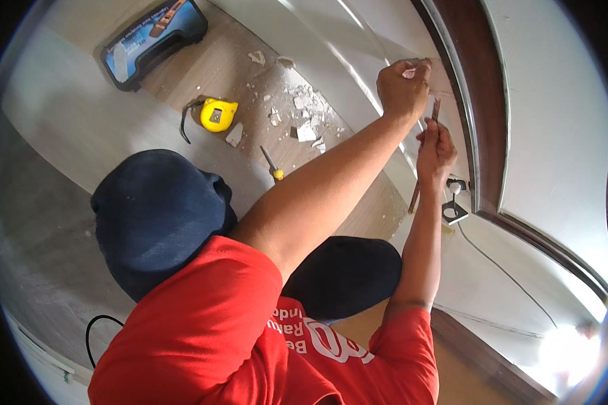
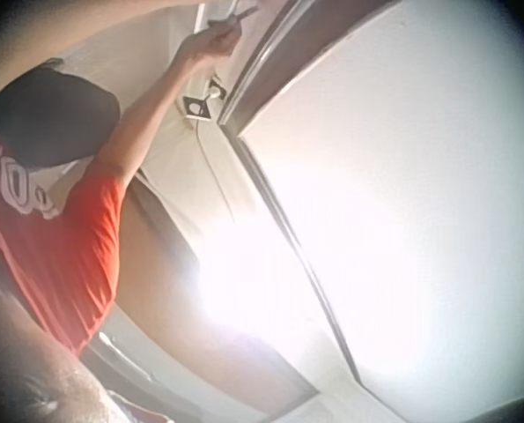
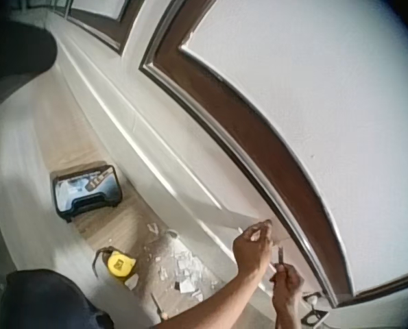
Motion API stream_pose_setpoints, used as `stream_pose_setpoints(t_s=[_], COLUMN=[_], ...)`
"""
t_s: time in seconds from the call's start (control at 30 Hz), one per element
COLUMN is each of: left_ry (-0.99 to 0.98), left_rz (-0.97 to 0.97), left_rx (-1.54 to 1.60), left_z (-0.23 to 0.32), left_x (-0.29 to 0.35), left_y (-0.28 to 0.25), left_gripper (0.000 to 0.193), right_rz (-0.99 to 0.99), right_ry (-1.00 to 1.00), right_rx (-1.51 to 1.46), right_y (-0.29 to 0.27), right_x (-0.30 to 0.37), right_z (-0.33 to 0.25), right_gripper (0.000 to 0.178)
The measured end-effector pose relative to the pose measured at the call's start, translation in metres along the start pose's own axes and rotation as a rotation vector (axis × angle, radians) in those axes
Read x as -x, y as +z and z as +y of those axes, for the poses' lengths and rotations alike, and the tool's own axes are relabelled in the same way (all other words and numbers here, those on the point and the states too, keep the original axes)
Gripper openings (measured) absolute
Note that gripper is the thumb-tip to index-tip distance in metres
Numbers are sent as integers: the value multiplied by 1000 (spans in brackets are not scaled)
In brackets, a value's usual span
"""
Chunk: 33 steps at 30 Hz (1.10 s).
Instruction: The person scrapes plaster from a wall using a screwdriver, handles a thin brown wooden strip, and then uses their hands to press and smooth a white putty-like substance into the damaged wall area.
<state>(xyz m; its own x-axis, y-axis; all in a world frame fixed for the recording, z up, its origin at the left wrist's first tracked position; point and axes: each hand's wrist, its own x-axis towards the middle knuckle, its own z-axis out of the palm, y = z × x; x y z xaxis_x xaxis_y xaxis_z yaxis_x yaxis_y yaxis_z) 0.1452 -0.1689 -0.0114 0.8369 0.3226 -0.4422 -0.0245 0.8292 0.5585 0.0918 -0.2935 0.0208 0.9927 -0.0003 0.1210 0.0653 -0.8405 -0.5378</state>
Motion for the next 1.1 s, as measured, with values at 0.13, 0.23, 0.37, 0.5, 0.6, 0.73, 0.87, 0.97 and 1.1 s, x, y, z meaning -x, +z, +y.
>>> stream_pose_setpoints(t_s=[0.13,0.23,0.37,0.5,0.6,0.73,0.87,0.97,1.1], left_ry=[-81,-89,19,73,97,108,79,15,73], left_rz=[-103,-174,-173,-192,-165,-140,-130,-144,-58], left_rx=[-10,43,-82,-102,-125,-156,-157,-157,-143], left_z=[2,7,7,-3,-3,4,12,18,14], left_x=[10,16,18,14,12,9,14,15,13], left_y=[-6,-11,-7,-2,-3,-3,-3,-4,-1], left_gripper=[25,27,29,30,28,23,19,20,22], right_rz=[29,117,184,187,181,249,250,245,370], right_ry=[-51,-82,-127,-209,-204,-279,-324,-317,-440], right_rx=[-21,4,-51,22,87,28,92,29,241], right_y=[21,26,26,23,23,35,31,32,37], right_x=[-12,-23,-31,-36,-36,-43,-47,-48,-47], right_z=[-10,-11,-8,-3,-13,-18,-17,-19,-23], right_gripper=[28,33,33,30,30,31,32,30,28])
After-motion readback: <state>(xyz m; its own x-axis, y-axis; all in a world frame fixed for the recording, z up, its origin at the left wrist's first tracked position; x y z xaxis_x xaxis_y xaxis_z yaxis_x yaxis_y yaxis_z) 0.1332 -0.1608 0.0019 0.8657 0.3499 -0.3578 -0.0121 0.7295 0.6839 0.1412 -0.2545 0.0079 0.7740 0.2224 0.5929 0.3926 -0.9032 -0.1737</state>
